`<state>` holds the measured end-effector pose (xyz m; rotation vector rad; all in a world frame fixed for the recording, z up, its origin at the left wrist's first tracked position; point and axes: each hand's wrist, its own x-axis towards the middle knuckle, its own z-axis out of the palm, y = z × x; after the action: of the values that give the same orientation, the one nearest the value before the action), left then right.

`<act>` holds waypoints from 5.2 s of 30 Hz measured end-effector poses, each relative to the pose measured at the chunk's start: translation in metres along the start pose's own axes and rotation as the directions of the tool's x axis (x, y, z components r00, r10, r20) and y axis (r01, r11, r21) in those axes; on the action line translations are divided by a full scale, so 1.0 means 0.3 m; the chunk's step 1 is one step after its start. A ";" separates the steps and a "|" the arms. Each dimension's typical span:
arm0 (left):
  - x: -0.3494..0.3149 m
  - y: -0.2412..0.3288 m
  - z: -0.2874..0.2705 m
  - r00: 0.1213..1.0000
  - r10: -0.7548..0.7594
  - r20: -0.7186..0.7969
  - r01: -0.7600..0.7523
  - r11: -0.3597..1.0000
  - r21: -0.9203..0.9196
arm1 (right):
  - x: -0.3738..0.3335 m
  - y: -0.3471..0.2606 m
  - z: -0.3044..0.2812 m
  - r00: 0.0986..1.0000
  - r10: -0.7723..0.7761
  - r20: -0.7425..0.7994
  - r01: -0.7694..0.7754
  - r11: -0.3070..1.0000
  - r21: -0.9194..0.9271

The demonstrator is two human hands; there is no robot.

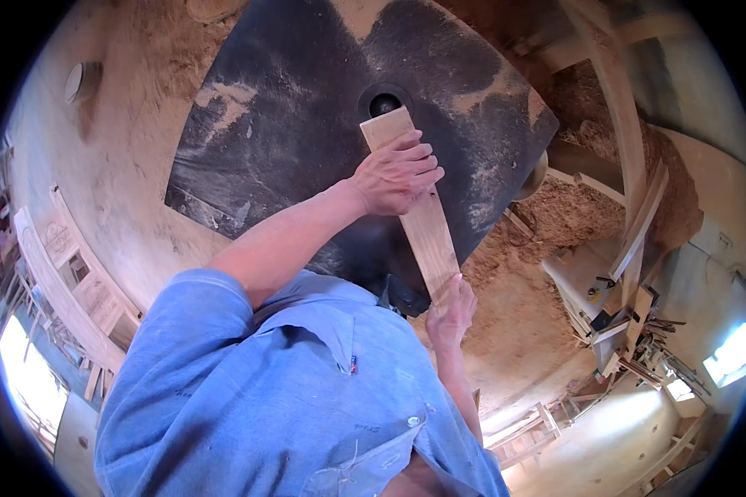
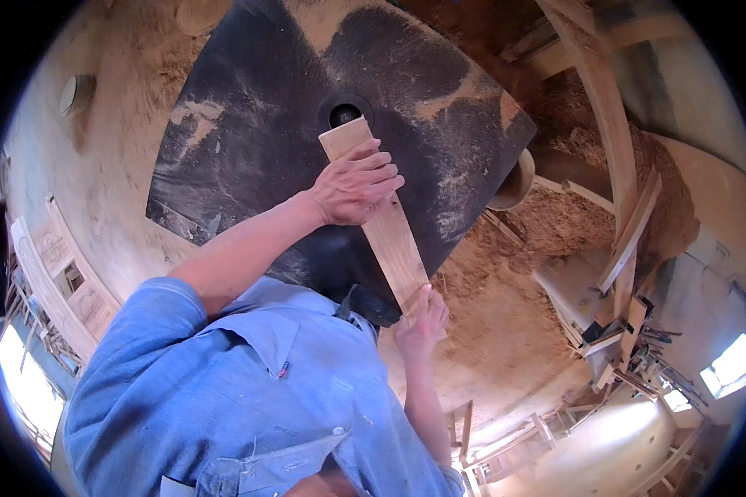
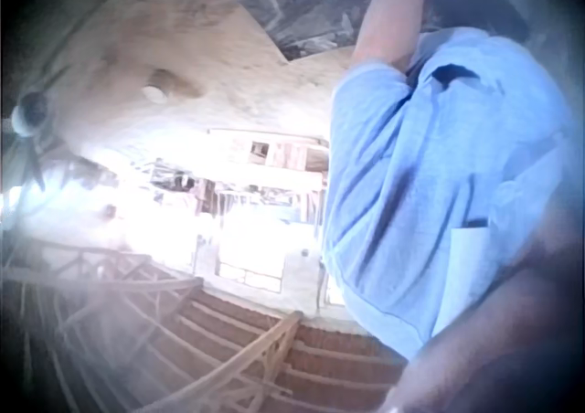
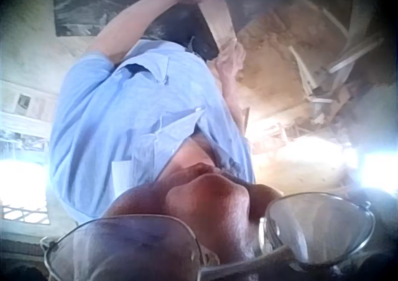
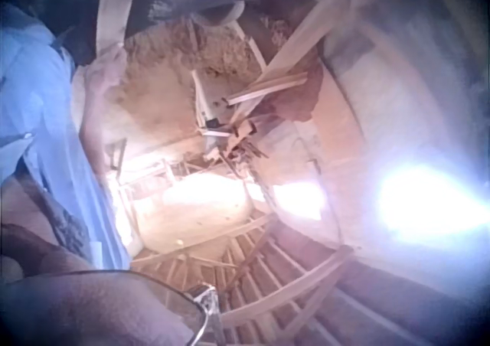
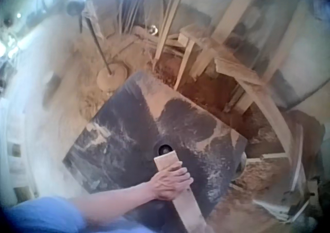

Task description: The person uses a stationary router table to shape the edges of a long, thin wooden plank. They repeatedly pass the plank over the spinning router bit, flipping it to work on different sides and creating a curved profile. The person handles the wood by hand, guiding it carefully through the machine.

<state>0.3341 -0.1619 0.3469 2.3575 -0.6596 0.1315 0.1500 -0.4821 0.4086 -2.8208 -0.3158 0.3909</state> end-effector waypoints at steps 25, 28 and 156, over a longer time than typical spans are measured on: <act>0.297 0.527 -0.140 0.935 -0.136 0.329 0.298 0.804 -0.514 | 0.165 0.087 -0.729 0.699 -0.303 -0.648 0.043 0.922 -0.384; 0.326 0.545 -0.136 0.876 -0.290 0.385 0.481 0.475 -0.737 | 0.191 -0.178 -0.575 0.716 -0.049 -0.696 0.092 0.995 0.025; 0.098 0.025 0.080 0.989 0.145 0.038 -0.142 0.987 -0.076 | -0.041 -0.059 -0.023 0.996 0.089 0.006 -0.090 0.996 0.013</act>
<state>0.3540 -0.1944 0.3407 2.2473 -0.8422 0.1173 0.1374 -0.4701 0.4232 -2.8280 -0.1876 0.4187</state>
